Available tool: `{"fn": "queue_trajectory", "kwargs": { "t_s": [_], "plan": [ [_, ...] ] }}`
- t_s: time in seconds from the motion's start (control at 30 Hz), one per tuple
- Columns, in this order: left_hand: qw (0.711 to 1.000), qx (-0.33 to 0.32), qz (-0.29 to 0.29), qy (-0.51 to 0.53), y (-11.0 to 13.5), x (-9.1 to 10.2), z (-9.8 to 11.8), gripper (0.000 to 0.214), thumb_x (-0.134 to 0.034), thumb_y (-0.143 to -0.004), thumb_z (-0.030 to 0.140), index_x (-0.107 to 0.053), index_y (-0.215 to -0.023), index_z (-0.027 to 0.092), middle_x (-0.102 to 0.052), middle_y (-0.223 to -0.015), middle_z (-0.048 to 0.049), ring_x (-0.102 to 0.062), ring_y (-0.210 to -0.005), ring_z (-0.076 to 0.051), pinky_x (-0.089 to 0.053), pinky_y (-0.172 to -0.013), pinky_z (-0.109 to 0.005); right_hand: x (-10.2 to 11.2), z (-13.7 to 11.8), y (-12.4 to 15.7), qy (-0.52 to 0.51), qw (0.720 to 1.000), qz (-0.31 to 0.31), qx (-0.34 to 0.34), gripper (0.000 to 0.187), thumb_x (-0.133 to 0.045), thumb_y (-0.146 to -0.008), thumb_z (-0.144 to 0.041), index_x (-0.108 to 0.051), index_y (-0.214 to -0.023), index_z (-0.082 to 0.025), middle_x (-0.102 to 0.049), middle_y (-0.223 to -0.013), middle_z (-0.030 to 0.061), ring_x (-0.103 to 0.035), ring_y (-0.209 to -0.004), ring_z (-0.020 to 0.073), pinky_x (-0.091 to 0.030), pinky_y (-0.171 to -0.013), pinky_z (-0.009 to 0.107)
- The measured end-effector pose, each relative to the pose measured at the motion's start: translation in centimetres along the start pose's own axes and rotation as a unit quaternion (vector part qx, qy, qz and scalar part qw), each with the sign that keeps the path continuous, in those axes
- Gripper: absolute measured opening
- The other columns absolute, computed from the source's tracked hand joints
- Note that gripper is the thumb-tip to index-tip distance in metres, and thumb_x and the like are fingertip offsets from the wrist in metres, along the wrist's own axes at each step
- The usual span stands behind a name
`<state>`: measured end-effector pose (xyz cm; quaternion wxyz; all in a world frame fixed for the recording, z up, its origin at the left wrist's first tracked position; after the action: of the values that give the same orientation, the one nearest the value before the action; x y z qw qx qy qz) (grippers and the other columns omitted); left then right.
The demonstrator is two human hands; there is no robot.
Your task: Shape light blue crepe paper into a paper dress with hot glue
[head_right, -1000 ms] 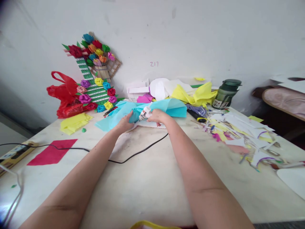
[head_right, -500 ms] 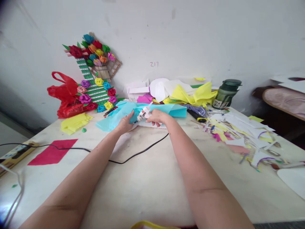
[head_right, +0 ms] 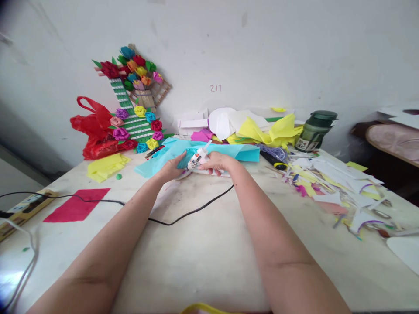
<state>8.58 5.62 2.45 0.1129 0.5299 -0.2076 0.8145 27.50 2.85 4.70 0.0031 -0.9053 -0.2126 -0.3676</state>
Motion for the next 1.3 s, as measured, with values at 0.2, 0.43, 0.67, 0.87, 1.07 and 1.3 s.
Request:
{"fn": "queue_trajectory", "kwargs": {
  "t_s": [0.2, 0.43, 0.67, 0.87, 1.07, 1.3],
  "plan": [
    [1.0, -0.008, 0.011, 0.007, 0.04, -0.01, 0.05, 0.074, -0.054, -0.066, 0.013, -0.027, -0.135, 0.017, -0.044, -0.131, -0.0052, -0.043, -0.117, -0.02, -0.035, -0.096, -0.026, -0.29, 0.03, -0.17, 0.02, 1.0, -0.004, -0.003, 0.041, -0.062, -0.067, -0.048, -0.059, -0.091, -0.015, -0.06, -0.063, 0.001, -0.041, -0.032, 0.0039, -0.035, -0.031, 0.017],
    [1.0, 0.001, 0.005, -0.002, 0.06, 0.16, 0.22, 0.076, -0.055, -0.065, 0.013, -0.026, -0.135, 0.018, -0.044, -0.13, -0.0053, -0.043, -0.117, -0.021, -0.035, -0.096, -0.026, -0.5, 0.14, -0.54, 0.038, 0.999, 0.01, -0.004, 0.039, -0.063, -0.065, -0.047, -0.059, -0.085, -0.014, -0.056, -0.062, 0.0006, -0.043, -0.035, 0.0058, -0.037, -0.033, 0.02],
    [1.0, 0.002, 0.002, -0.005, 0.04, 0.19, 0.31, 0.076, -0.055, -0.065, 0.013, -0.025, -0.135, 0.017, -0.044, -0.131, -0.0064, -0.044, -0.117, -0.022, -0.036, -0.095, -0.028, -0.43, 0.15, -0.53, 0.056, 0.998, 0.012, -0.001, 0.04, -0.062, -0.066, -0.046, -0.059, -0.092, -0.017, -0.058, -0.072, 0.0006, -0.043, -0.037, 0.0055, -0.039, -0.037, 0.021],
    [1.0, 0.005, -0.001, -0.002, 0.08, 0.18, 0.33, 0.075, -0.054, -0.066, 0.013, -0.025, -0.135, 0.017, -0.042, -0.132, -0.0069, -0.042, -0.118, -0.021, -0.035, -0.096, -0.027, 0.1, 0.13, -0.15, 0.081, 0.995, 0.04, -0.032, 0.042, -0.065, -0.063, -0.049, -0.061, -0.086, -0.015, -0.057, -0.058, 0.0007, -0.045, -0.039, 0.0084, -0.037, -0.039, 0.021],
    [1.0, 0.012, -0.003, -0.005, 0.08, 0.23, 0.4, 0.076, -0.054, -0.066, 0.013, -0.024, -0.135, 0.017, -0.044, -0.131, -0.0059, -0.043, -0.117, -0.021, -0.036, -0.095, -0.027, 0.39, -0.01, 0.3, 0.084, 0.994, 0.052, -0.045, 0.04, -0.066, -0.062, -0.048, -0.06, -0.084, -0.015, -0.055, -0.052, -0.0009, -0.045, -0.039, 0.0089, -0.037, -0.041, 0.021],
    [1.0, 0.011, -0.001, -0.01, 0.03, 0.17, 0.32, 0.076, -0.055, -0.066, 0.013, -0.025, -0.135, 0.017, -0.044, -0.13, -0.0069, -0.044, -0.116, -0.022, -0.037, -0.094, -0.028, 0.15, -0.18, 0.07, 0.08, 0.995, 0.052, -0.036, 0.039, -0.065, -0.064, -0.046, -0.06, -0.087, -0.016, -0.056, -0.055, -0.0006, -0.045, -0.039, 0.0088, -0.037, -0.04, 0.021]
  ]
}}
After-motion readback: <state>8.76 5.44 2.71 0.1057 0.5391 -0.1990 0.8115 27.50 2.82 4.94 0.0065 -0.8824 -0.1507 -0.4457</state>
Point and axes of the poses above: each hand's wrist, its own y-axis away from the middle knuckle, its own x-axis out of the back of the hand, z = x × y, the point moved 3 cm from there along -y, towards the middle knuckle
